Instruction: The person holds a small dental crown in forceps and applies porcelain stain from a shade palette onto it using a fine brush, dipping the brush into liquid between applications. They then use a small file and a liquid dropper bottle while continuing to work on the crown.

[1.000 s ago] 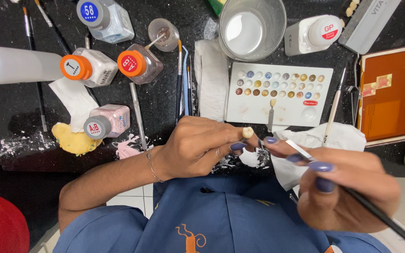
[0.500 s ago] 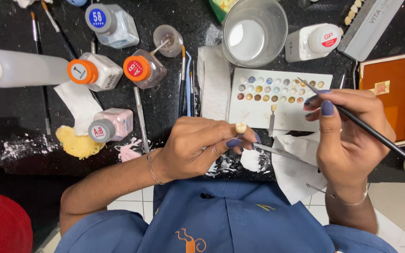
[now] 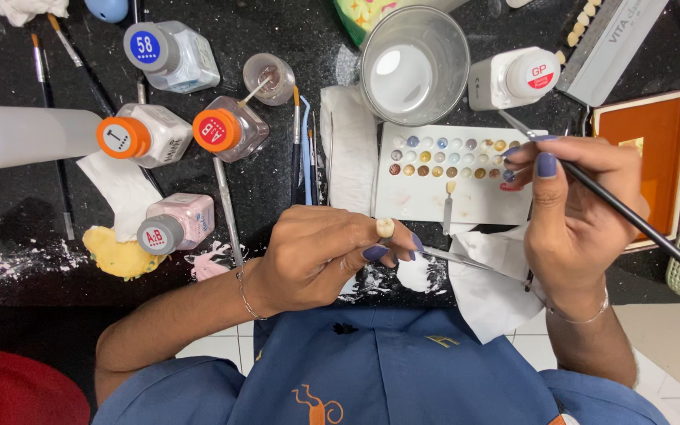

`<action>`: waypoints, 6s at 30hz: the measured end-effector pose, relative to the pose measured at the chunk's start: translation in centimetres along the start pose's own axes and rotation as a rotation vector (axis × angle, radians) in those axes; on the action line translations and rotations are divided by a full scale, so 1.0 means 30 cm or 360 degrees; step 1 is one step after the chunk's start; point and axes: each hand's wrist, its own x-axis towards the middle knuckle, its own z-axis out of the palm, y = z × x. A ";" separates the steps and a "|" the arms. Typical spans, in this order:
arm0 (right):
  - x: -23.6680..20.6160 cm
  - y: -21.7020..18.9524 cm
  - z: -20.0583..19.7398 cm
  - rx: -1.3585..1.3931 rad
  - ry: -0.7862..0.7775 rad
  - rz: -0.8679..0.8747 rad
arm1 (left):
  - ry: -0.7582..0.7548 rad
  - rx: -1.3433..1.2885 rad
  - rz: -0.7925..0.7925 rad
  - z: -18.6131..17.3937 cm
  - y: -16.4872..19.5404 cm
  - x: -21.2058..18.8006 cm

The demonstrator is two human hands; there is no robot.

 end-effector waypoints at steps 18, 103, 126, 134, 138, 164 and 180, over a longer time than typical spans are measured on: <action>-0.032 0.160 0.008 -0.0003 -0.0031 -0.0112 | -0.0060 0.0060 -0.0214 0.005 0.015 0.024; -0.195 -0.172 0.029 0.0098 0.0008 -0.0230 | 0.0000 0.0016 -0.0145 0.033 0.039 -0.003; -0.212 -0.179 -0.017 0.0008 -0.0509 -0.0017 | 0.0061 -0.0050 -0.0008 0.048 -0.022 -0.037; -0.268 -0.183 -0.016 0.0056 -0.0303 -0.0050 | 0.0057 -0.0085 0.0011 0.053 -0.018 -0.037; -0.223 -0.211 -0.011 0.0046 -0.0411 -0.0075 | 0.0064 -0.0056 0.0023 0.057 -0.017 -0.036; -0.285 -0.192 -0.005 0.0037 -0.0219 0.0041 | 0.0019 -0.0066 0.0034 0.052 -0.012 -0.044; -0.101 -0.312 0.150 -0.0040 0.0091 -0.0018 | -0.0021 -0.0327 -0.0392 0.031 0.035 -0.016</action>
